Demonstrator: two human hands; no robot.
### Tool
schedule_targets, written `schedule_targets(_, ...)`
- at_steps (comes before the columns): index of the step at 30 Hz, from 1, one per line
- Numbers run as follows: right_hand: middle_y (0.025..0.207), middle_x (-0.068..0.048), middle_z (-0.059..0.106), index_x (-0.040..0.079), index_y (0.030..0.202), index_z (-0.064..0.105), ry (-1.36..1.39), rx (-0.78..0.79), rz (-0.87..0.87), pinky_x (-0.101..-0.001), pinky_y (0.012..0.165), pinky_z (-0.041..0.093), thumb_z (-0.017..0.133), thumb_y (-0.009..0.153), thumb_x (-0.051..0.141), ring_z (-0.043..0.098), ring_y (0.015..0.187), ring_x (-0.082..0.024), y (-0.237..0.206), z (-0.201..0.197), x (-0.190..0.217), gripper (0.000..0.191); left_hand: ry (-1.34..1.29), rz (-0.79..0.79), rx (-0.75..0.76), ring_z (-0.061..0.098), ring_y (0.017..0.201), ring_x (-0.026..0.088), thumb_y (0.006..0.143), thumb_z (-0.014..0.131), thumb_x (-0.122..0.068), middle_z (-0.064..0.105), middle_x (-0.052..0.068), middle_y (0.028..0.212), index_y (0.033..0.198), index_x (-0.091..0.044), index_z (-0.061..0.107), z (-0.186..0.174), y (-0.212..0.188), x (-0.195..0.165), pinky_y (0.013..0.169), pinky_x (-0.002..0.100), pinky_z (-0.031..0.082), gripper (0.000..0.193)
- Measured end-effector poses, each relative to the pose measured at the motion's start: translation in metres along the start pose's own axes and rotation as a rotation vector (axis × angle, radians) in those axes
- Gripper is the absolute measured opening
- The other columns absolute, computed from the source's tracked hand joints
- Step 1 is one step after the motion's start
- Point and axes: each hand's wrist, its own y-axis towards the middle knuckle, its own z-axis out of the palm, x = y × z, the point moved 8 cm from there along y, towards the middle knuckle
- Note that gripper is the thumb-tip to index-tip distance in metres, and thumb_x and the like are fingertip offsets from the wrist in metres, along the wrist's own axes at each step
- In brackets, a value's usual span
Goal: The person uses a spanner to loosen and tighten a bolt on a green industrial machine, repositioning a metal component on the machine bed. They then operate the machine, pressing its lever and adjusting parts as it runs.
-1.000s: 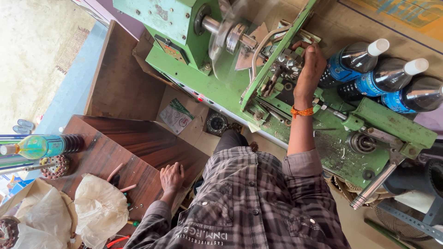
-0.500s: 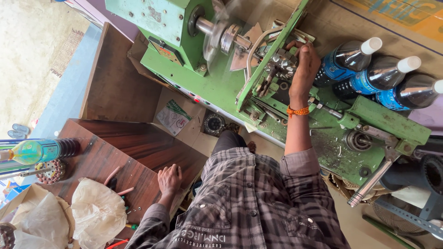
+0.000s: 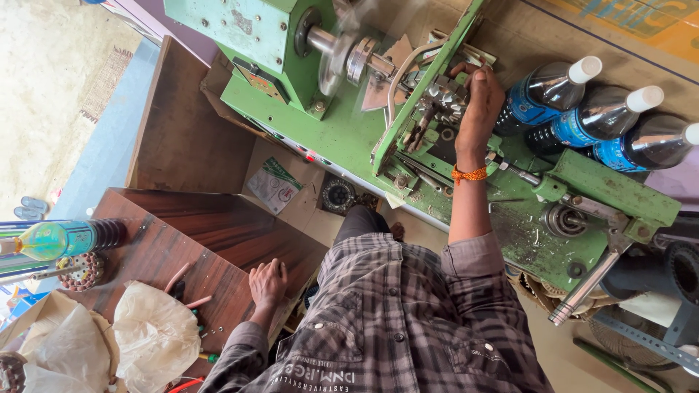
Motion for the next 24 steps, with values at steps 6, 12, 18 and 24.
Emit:
schedule_targets(6,0.08,0.005,0.037,0.0,0.094,0.064,-0.016,-0.019,-0.008,-0.0298,0.072,0.027,0.049,0.113,0.034,0.031,0.076,-0.008,0.0,-0.001,0.001,0.041,-0.002,-0.003,-0.006,0.065,0.083,0.023,0.094,0.062,-0.027,0.071,0.004,0.077,0.081,-0.013,0.064,-0.002,0.0,-0.001,0.08,0.04,0.045,0.019)
schedule_targets(12,0.078,0.007,0.03,0.0,0.1,0.072,-0.052,-0.025,-0.006,-0.0292,0.07,0.024,0.049,0.112,0.036,0.03,0.075,-0.008,-0.001,-0.001,0.005,0.045,-0.004,0.001,-0.006,0.065,0.083,0.023,0.094,0.062,-0.027,0.071,0.004,0.077,0.081,-0.013,0.063,-0.004,0.0,-0.003,0.081,0.04,0.045,0.02)
schedule_targets(18,0.078,0.007,0.03,0.0,0.103,0.073,-0.042,-0.023,0.015,-0.029,0.071,0.023,0.05,0.112,0.039,0.03,0.075,-0.008,-0.001,0.0,0.005,0.046,-0.016,0.004,-0.017,0.065,0.083,0.024,0.094,0.062,-0.027,0.07,0.005,0.077,0.081,-0.013,0.063,-0.007,0.0,-0.004,0.08,0.041,0.045,0.019)
schedule_targets(24,0.079,0.007,0.031,0.0,0.103,0.072,-0.043,-0.009,-0.015,-0.0291,0.071,0.023,0.048,0.113,0.037,0.031,0.076,-0.008,-0.001,0.002,0.011,0.045,-0.027,0.011,-0.041,0.065,0.082,0.024,0.093,0.063,-0.027,0.07,0.005,0.076,0.081,-0.013,0.064,-0.01,0.0,-0.006,0.079,0.041,0.045,0.018)
